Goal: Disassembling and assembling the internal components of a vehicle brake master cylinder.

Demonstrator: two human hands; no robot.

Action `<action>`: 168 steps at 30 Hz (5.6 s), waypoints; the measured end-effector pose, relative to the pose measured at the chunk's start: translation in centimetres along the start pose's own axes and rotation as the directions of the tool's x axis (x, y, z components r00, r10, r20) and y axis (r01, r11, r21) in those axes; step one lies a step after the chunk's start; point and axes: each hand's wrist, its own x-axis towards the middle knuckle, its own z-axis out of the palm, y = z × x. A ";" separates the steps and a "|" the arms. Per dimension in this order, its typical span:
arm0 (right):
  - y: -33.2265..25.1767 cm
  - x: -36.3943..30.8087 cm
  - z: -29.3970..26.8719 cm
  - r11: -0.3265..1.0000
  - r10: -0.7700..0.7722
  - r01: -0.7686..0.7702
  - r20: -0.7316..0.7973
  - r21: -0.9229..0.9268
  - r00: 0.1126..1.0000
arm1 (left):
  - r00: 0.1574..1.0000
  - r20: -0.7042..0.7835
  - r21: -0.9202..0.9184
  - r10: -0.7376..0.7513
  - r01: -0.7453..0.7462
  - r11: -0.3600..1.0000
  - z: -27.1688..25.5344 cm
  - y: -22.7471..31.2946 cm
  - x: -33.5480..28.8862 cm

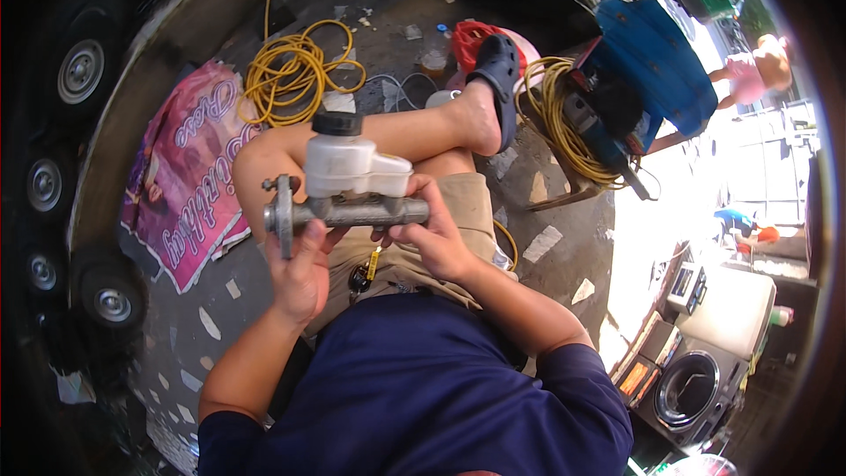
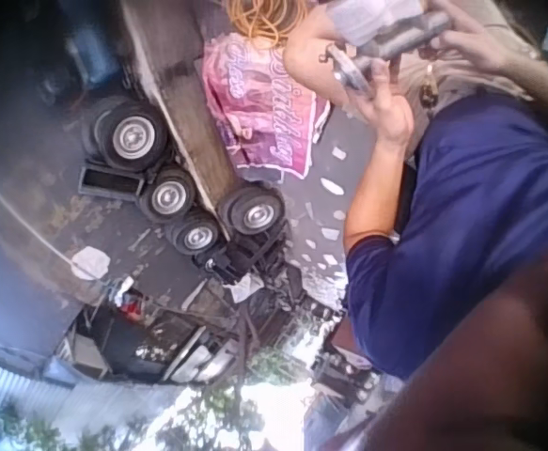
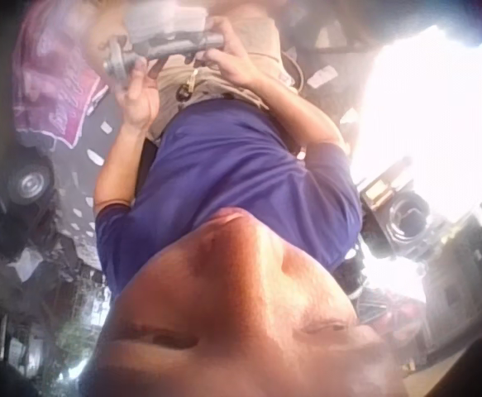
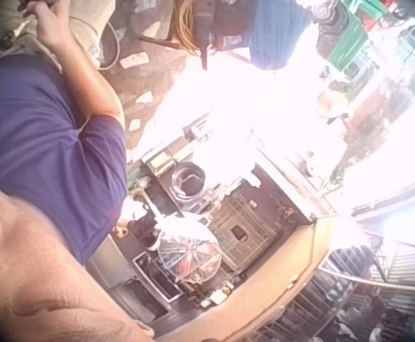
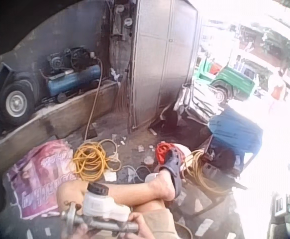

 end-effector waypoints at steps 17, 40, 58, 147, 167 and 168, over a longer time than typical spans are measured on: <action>1.6 -0.9 -3.8 0.229 0.272 0.205 0.265 -0.952 0.925 | 0.878 -0.045 0.506 0.477 -0.391 0.769 -2.4 1.6 1.7; -0.3 0.6 -2.4 0.409 0.089 0.182 0.237 -0.894 0.967 | 0.835 0.194 0.706 0.515 -0.483 0.518 -3.9 1.8 0.8; -20.0 8.0 -46.1 0.189 -0.746 -0.768 -0.598 -0.612 0.293 | 0.794 0.198 0.901 0.574 -0.378 0.212 -7.1 0.0 4.0; -8.2 12.4 16.2 0.313 -0.672 0.855 0.540 -0.414 0.507 | 0.781 -0.040 0.655 0.623 -0.451 0.607 -6.2 5.7 3.4; -9.2 11.2 16.4 0.259 -0.396 0.849 0.751 -0.461 0.528 | 0.775 -0.007 0.709 0.632 -0.442 0.550 -7.8 5.0 3.2; -9.4 11.1 16.6 0.238 -0.485 0.879 0.733 -0.414 0.477 | 0.771 0.006 0.708 0.637 -0.453 0.542 -7.9 5.0 3.3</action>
